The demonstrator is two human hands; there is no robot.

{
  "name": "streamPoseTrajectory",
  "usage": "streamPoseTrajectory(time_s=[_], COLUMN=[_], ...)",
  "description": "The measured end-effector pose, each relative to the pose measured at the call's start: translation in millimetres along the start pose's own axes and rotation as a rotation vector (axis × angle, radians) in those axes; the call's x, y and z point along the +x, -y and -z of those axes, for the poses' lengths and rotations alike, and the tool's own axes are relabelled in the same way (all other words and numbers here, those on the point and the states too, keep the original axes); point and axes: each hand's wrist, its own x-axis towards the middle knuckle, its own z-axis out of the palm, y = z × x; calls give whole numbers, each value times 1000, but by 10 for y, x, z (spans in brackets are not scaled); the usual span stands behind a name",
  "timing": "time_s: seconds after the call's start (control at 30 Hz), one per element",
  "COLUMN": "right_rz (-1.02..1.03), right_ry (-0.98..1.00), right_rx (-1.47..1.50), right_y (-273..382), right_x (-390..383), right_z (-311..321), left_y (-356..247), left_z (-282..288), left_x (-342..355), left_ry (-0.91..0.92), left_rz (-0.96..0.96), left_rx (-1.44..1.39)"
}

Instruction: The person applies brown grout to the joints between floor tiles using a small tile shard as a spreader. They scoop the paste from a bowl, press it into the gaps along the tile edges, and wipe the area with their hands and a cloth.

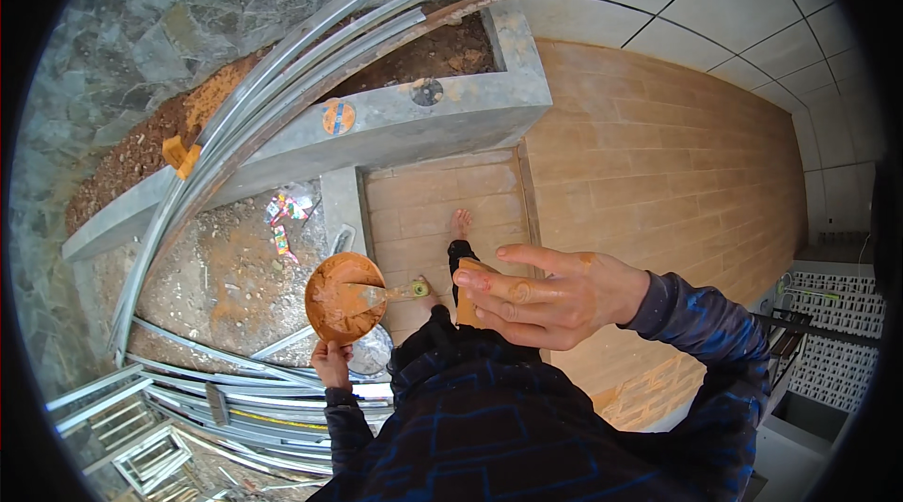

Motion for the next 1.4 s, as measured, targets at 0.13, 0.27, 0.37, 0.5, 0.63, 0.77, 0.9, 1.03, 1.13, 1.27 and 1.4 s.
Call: streamPoseTrajectory(time_s=[0.13,0.27,0.37,0.5,0.63,0.77,0.9,1.03,1.13,1.27,1.4], right_rz=[-228,-692,-1087,-1493,-1914,-2030,-2362,-2366,-2323,-2328,-2407], right_ry=[4,41,18,-25,144,66,72,-62,-180,-289,-518], right_rx=[36,215,385,527,737,765,888,934,1002,992,952], right_y=[-612,-1152,-1328,-1119,-693,-932,42,51,-206,-323,-63], right_x=[-449,-1328,-2049,-2892,-3243,-3609,-3611,-3539,-3315,-3077,-2829], right_z=[-353,-1209,-1937,-2806,-3143,-3718,-3571,-3751,-3738,-3680,-3593], left_y=[-178,-344,-568,-839,-997,-1053,-866,-1086,-1083,-1188,-883], left_z=[-488,-956,-1420,-1934,-2377,-3065,-2955,-3179,-3119,-3192,-3045], left_x=[87,188,294,436,419,953,593,636,721,873,1215], left_ry=[14,23,43,99,139,191,217,297,285,351,437], left_rz=[27,24,29,-7,19,8,133,243,259,223,131], left_rx=[28,109,174,263,327,454,499,627,592,678,646])
